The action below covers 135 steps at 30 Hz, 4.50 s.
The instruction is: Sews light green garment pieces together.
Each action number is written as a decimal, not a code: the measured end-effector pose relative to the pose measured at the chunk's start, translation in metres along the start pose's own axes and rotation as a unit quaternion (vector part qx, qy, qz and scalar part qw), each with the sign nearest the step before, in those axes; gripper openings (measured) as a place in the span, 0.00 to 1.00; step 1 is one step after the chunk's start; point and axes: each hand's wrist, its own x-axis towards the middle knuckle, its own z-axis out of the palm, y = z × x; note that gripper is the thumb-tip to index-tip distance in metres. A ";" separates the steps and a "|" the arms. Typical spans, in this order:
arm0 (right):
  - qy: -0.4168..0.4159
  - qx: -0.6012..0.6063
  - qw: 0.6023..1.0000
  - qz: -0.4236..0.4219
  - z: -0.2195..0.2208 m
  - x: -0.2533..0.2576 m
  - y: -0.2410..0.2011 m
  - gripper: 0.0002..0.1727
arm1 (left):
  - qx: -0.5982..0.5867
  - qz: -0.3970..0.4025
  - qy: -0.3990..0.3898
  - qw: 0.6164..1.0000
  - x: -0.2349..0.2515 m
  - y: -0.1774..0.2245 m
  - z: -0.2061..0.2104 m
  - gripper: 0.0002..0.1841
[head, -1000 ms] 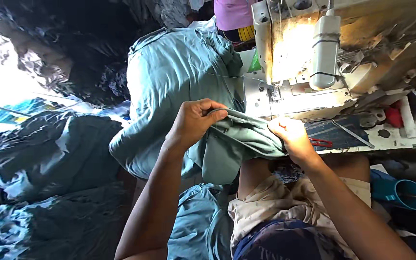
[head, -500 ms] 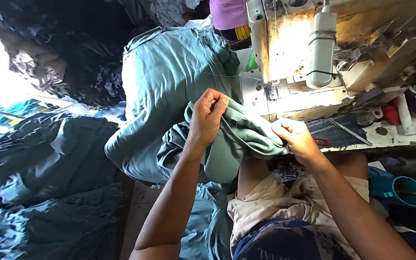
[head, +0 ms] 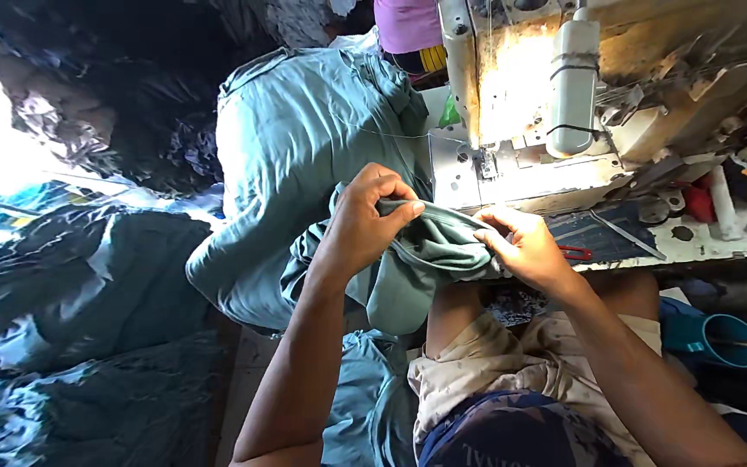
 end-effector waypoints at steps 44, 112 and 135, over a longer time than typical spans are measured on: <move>0.101 0.232 0.960 0.120 -0.002 -0.035 0.005 0.15 | 0.075 0.055 0.050 0.994 0.079 -0.009 0.086 0.06; 0.058 0.013 0.992 -0.109 -0.034 -0.028 0.007 0.11 | 0.186 0.233 0.113 0.948 -0.016 0.002 0.136 0.23; 0.166 0.067 0.984 0.000 -0.011 -0.008 0.010 0.07 | 0.235 0.221 0.019 0.946 0.028 0.007 0.076 0.14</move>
